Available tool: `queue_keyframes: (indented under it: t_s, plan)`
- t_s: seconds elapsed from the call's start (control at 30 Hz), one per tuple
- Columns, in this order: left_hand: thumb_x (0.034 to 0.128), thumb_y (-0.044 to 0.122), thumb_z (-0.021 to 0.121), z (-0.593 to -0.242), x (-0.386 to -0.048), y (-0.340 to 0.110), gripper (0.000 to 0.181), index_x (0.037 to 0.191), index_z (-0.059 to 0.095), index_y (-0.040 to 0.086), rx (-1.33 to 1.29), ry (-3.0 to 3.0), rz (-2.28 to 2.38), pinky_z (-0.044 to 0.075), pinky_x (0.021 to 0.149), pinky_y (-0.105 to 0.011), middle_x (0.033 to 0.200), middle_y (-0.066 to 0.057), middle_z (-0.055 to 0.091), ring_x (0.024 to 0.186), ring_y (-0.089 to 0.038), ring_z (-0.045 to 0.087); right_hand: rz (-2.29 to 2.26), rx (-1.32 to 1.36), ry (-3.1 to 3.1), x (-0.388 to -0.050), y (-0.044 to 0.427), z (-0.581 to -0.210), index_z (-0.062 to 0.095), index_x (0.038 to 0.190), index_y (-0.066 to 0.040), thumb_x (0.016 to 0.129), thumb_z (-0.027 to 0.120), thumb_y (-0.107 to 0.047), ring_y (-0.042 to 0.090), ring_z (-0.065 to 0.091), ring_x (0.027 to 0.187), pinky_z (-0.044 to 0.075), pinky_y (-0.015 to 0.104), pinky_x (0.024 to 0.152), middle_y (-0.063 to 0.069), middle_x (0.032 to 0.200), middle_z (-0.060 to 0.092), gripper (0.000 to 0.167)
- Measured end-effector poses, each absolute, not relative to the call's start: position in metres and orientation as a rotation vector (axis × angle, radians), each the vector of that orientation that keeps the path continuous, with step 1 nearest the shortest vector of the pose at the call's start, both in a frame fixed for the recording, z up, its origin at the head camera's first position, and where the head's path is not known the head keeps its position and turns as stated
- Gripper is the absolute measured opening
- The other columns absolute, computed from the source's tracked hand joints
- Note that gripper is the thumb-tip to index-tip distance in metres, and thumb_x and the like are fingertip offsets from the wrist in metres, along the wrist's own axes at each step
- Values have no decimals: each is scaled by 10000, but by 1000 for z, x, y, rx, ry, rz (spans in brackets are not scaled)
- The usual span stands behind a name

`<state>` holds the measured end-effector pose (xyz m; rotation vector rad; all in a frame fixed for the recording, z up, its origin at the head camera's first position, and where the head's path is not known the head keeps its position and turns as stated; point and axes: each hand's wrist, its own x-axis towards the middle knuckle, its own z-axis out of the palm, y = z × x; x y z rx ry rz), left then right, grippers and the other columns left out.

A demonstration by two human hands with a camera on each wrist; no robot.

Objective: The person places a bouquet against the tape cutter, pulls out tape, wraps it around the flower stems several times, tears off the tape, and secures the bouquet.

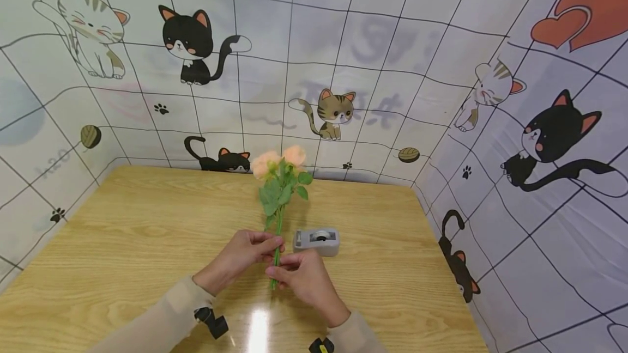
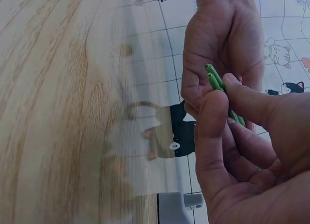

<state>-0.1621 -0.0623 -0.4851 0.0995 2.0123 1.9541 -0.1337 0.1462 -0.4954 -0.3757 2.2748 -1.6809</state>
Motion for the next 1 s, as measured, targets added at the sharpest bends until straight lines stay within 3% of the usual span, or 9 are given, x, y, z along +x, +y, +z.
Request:
queue_keyframes:
  t_s: [0.13, 0.43, 0.77, 1.0]
  plan:
    - [1159, 268, 764, -485, -161, -62, 362, 1226, 844, -79, 107, 2027, 1945, 679, 892, -274, 1141, -188, 876, 830, -88, 780, -1670, -393, 2298, -134, 146, -496, 910, 1092, -16, 1036, 911, -156, 69, 775, 712, 673, 255, 681, 135, 973, 899, 150]
    - [1172, 303, 746, -486, -159, -61, 364, 1221, 863, -38, 117, 2090, 1899, 700, 1006, -401, 1198, -204, 876, 925, -137, 829, -1635, -394, 2354, -133, 145, -497, 907, 1057, -35, 1030, 920, -166, 162, 806, 717, 673, 273, 652, 130, 947, 896, 134]
    - [1179, 265, 732, -489, -158, -60, 351, 1235, 860, -57, 138, 2101, 1897, 707, 999, -435, 1187, -183, 881, 948, -109, 809, -1571, -385, 2408, -134, 147, -501, 905, 1040, -67, 1033, 926, -213, 114, 770, 680, 624, 221, 620, 69, 906, 889, 147]
    - [1199, 173, 678, -489, -158, -58, 305, 1294, 845, -64, 144, 2089, 1916, 710, 991, -413, 1225, -215, 880, 980, -98, 819, -1625, -383, 2364, -133, 146, -499, 898, 1074, -28, 1033, 923, -199, 112, 788, 734, 646, 229, 636, 121, 950, 893, 178]
